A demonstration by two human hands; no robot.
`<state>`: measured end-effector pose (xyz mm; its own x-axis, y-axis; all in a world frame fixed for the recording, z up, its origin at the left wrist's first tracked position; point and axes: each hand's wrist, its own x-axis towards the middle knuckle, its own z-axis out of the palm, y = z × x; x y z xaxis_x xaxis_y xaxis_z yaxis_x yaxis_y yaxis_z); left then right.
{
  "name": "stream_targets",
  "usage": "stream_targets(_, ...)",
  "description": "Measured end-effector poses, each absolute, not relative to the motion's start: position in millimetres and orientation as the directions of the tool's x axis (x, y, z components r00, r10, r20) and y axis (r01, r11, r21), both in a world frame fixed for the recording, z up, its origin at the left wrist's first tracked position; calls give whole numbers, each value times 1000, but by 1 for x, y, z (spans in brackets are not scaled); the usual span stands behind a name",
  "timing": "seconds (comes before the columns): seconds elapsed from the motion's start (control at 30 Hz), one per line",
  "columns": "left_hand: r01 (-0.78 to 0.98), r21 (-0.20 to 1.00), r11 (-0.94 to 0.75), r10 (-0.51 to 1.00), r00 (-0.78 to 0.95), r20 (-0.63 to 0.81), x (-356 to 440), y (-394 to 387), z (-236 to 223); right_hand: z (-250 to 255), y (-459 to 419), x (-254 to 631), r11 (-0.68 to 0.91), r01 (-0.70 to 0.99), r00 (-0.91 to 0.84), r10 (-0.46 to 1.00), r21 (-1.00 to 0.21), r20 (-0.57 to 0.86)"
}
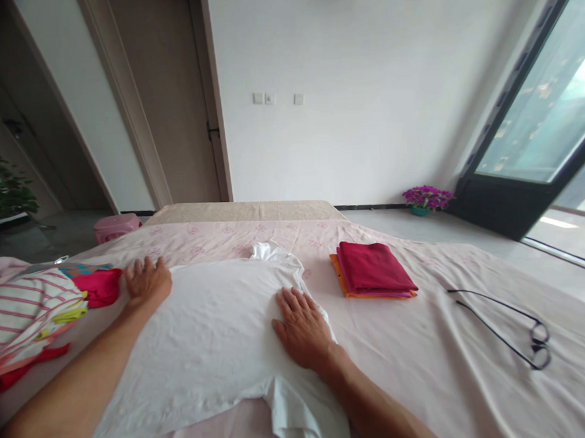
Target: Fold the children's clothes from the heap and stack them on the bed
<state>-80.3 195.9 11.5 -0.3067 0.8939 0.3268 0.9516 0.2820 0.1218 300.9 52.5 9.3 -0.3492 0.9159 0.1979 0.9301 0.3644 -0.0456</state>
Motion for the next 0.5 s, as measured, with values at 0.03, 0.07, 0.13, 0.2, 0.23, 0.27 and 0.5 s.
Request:
stream_targets(0.03, 959, 117, 259, 896, -283, 342, -71, 190, 14, 10, 52, 301, 363, 930, -347, 917, -51, 198)
stream_targets(0.07, 966, 114, 232, 901, -258, 349, -60, 185, 16, 10, 52, 300, 363, 930, -346, 917, -56, 197)
stream_targets(0.13, 976, 117, 181, 915, -211, 344, -30, 173, 18, 11, 52, 300, 364, 930, -346, 918, -61, 195)
stream_targets(0.2, 984, 128, 120, 932, -157, 326, 9, 160, 17, 12, 52, 299, 365, 929, -348, 917, -60, 193)
stream_targets(0.23, 988, 136, 78, 942, -118, 315, 31, 153, 16, 12, 51, 299, 365, 929, -348, 917, -59, 194)
stream_targets(0.27, 989, 144, 35, 949, -78, 307, 53, 145, 14, 12, 51, 299, 365, 929, -348, 917, -57, 196)
stream_targets(0.5, 972, 186, -144, 967, 99, 233, 122, 94, 0, 9, 51, 302, 362, 931, -345, 917, -54, 200)
